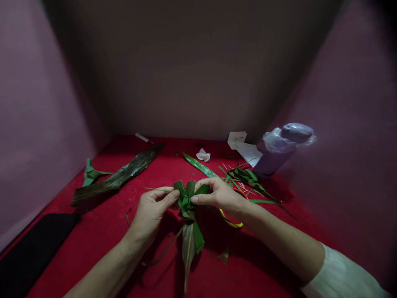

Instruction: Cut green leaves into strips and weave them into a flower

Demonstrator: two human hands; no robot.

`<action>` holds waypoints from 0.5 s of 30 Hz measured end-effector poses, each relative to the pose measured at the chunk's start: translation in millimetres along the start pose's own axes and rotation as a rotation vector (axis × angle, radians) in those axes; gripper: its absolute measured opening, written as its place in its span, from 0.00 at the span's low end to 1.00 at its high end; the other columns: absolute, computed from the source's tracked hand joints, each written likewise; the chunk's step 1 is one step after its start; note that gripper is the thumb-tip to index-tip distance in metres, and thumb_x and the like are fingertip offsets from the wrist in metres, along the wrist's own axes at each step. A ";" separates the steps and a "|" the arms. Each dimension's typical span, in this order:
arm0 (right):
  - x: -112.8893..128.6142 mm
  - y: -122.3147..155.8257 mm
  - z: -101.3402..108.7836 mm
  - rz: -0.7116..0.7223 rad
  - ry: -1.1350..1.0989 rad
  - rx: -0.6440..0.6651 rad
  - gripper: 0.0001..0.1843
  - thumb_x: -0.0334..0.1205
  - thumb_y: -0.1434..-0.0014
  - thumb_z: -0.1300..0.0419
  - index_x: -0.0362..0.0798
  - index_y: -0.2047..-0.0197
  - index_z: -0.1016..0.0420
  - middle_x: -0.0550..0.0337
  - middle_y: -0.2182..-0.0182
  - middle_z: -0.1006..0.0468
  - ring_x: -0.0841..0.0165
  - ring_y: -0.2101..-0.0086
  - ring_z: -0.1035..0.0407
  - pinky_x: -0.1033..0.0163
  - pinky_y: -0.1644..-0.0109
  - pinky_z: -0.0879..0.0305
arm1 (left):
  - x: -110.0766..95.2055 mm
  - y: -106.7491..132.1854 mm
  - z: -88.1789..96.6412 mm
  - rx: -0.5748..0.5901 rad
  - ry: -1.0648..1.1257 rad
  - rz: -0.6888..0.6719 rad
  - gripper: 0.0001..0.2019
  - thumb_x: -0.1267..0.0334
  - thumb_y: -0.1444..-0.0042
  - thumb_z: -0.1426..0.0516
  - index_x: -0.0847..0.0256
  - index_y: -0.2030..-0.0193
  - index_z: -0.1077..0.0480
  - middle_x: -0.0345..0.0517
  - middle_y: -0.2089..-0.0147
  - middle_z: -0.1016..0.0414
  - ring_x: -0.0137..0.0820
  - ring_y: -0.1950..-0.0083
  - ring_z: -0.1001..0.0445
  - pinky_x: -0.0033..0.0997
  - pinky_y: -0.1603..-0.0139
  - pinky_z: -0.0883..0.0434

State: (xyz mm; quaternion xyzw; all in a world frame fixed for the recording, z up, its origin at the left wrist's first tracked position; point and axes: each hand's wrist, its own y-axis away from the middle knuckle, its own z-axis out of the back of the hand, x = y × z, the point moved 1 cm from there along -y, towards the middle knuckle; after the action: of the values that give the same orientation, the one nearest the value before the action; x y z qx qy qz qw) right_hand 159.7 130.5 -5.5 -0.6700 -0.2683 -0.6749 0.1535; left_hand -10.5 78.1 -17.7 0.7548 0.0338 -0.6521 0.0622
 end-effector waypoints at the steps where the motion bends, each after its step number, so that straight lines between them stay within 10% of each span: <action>1: -0.4 -0.2 0.2 -0.008 0.014 -0.026 0.15 0.43 0.62 0.29 0.44 0.76 0.28 0.67 0.81 0.29 0.75 0.79 0.37 0.67 0.70 0.41 | -1.1 0.5 -0.1 -0.022 -0.032 -0.014 0.07 0.62 0.56 0.36 0.65 0.73 0.23 0.44 0.77 0.25 0.29 0.73 0.31 0.26 0.70 0.34; 15: -1.2 4.0 2.6 -0.014 0.119 0.072 0.12 0.43 0.56 0.32 0.44 0.69 0.21 0.59 0.73 0.22 0.69 0.72 0.29 0.61 0.62 0.35 | -3.1 3.5 -3.7 0.023 -0.102 -0.025 0.07 0.62 0.53 0.38 0.64 0.76 0.24 0.42 0.78 0.27 0.29 0.74 0.33 0.26 0.71 0.35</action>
State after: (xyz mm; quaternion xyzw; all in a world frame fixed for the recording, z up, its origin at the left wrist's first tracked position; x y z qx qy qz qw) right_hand 164.2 128.6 -6.2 -0.6210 -0.2876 -0.7043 0.1886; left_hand -6.9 75.2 -14.0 0.7207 0.0326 -0.6909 0.0468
